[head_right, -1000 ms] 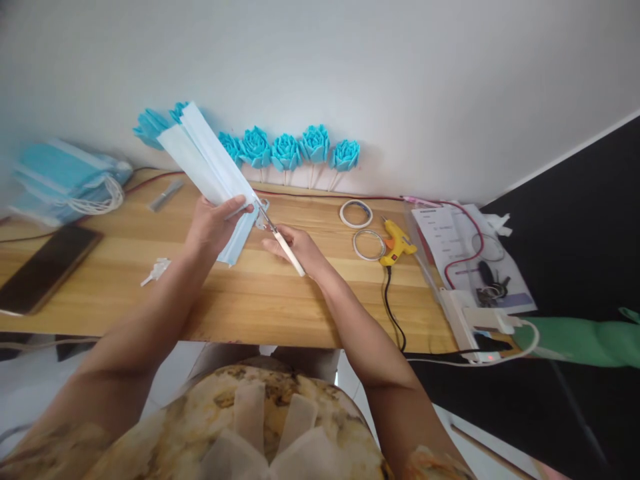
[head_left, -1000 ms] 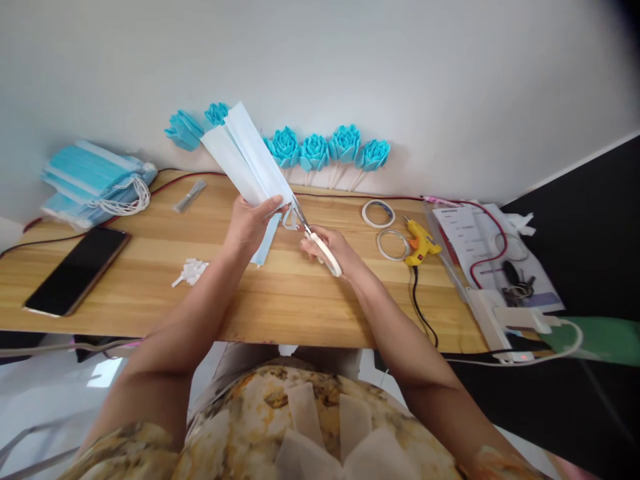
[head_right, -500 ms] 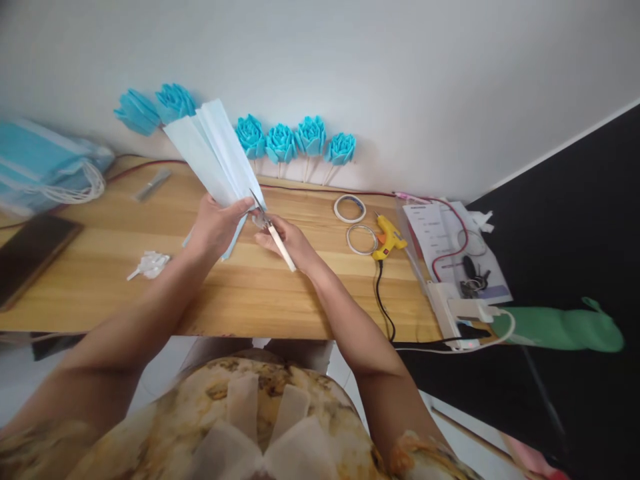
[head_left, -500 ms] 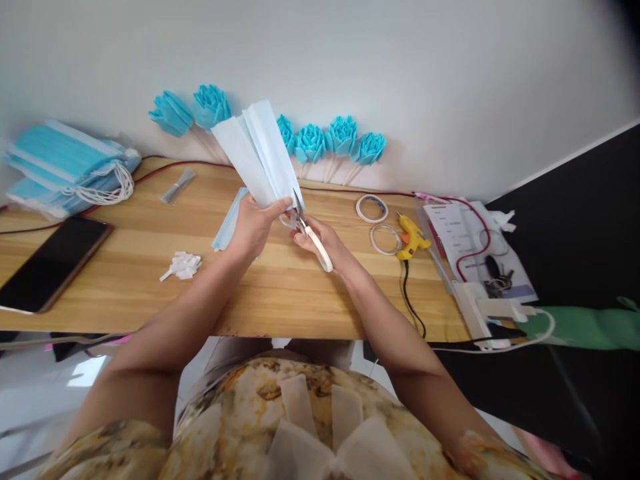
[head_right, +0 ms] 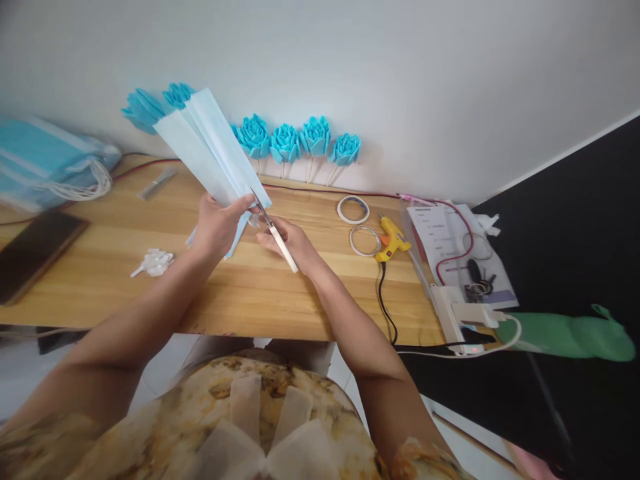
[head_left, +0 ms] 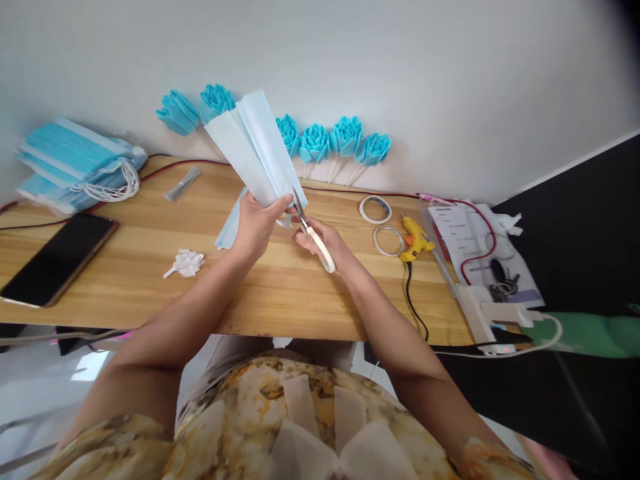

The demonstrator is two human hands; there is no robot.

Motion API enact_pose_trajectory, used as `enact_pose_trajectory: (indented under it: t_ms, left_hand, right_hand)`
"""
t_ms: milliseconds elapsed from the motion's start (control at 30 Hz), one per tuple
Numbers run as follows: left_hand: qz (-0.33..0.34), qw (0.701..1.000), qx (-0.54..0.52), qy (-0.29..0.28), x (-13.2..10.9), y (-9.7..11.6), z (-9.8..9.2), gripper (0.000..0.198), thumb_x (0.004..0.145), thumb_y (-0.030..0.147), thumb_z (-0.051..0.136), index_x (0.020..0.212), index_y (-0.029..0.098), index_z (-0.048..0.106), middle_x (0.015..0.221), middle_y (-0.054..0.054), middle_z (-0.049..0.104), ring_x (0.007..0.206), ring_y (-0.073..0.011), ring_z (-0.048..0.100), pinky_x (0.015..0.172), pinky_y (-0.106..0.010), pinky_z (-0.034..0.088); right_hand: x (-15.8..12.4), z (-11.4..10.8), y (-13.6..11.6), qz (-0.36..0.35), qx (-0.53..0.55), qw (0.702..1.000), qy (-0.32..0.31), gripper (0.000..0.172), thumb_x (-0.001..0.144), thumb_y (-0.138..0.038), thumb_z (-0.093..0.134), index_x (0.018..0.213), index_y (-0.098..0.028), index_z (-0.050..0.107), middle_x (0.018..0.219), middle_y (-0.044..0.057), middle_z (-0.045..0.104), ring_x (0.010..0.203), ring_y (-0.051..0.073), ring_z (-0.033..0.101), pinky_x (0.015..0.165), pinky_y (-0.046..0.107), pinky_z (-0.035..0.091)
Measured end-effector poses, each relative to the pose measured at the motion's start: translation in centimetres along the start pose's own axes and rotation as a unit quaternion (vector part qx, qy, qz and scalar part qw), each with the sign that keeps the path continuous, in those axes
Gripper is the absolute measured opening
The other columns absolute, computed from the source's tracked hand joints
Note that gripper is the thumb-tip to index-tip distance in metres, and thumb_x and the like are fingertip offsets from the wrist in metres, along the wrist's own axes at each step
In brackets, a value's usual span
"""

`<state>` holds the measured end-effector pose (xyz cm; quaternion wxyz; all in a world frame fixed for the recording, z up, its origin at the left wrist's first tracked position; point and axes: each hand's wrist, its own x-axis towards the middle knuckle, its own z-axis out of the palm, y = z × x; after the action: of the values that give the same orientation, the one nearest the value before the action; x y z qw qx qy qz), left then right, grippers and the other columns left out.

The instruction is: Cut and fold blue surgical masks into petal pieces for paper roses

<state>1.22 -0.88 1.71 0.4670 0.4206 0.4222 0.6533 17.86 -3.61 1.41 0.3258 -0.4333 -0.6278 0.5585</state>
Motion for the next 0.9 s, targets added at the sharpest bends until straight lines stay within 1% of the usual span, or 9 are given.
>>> enact_pose_trajectory:
  t_ms: [67,167,367,533,667,900]
  left_hand:
    - [-0.007,1.000,0.020,-0.007,-0.37,0.12,0.25,0.023,0.070,0.030,0.085,0.078,0.015,0.070,0.067,-0.002,0.072,0.063,-0.0178,0.071,0.064,-0.029,0.058]
    - [-0.008,0.999,0.032,-0.010,-0.63,0.25,0.51,0.023,0.068,0.030,0.084,0.079,0.016,0.069,0.066,-0.002,0.073,0.063,-0.0192,0.071,0.065,-0.030,0.059]
    - [-0.009,0.999,0.033,-0.017,-0.56,0.30,0.52,0.023,0.070,0.032,0.082,0.080,0.016,0.069,0.068,-0.002,0.073,0.064,-0.0192,0.072,0.066,-0.030,0.060]
    - [-0.007,0.999,0.022,-0.023,-0.49,0.16,0.43,0.022,0.069,0.031,0.083,0.078,0.017,0.068,0.065,-0.001,0.072,0.061,-0.0181,0.070,0.063,-0.029,0.059]
    - [-0.005,1.000,0.004,-0.028,-0.29,-0.10,0.28,0.021,0.069,0.030,0.083,0.075,0.017,0.068,0.064,-0.001,0.071,0.060,-0.0174,0.069,0.063,-0.029,0.059]
    - [-0.012,0.999,-0.020,-0.031,-0.10,-0.26,0.20,0.019,0.068,0.025,0.083,0.076,0.017,0.068,0.067,-0.002,0.072,0.068,-0.0193,0.072,0.065,-0.029,0.059]
  right_hand:
    - [0.03,-0.04,0.09,-0.009,0.007,1.000,0.003,0.062,0.081,-0.054,0.074,0.132,-0.020,0.067,0.091,0.002,0.062,0.074,0.013,0.048,0.064,0.026,0.040]
    - [0.08,-0.05,0.19,-0.027,0.021,0.999,0.008,0.060,0.081,-0.057,0.074,0.128,-0.020,0.068,0.092,0.002,0.063,0.075,0.013,0.049,0.064,0.027,0.040]
    - [0.08,0.05,0.21,-0.037,0.024,0.999,0.007,0.058,0.082,-0.060,0.075,0.126,-0.022,0.067,0.089,0.001,0.060,0.074,0.013,0.048,0.065,0.027,0.041]
    - [0.10,0.05,0.34,-0.035,0.026,0.999,0.018,0.059,0.082,-0.060,0.075,0.125,-0.020,0.069,0.087,0.000,0.061,0.074,0.013,0.050,0.067,0.028,0.043]
    - [0.14,0.02,0.48,-0.034,0.026,0.999,0.021,0.059,0.081,-0.061,0.075,0.124,-0.020,0.070,0.087,0.001,0.062,0.074,0.014,0.052,0.066,0.028,0.044]
    - [0.03,0.00,0.32,-0.039,0.002,0.999,0.024,0.062,0.082,-0.064,0.073,0.125,-0.021,0.070,0.088,0.002,0.063,0.074,0.014,0.052,0.064,0.027,0.043]
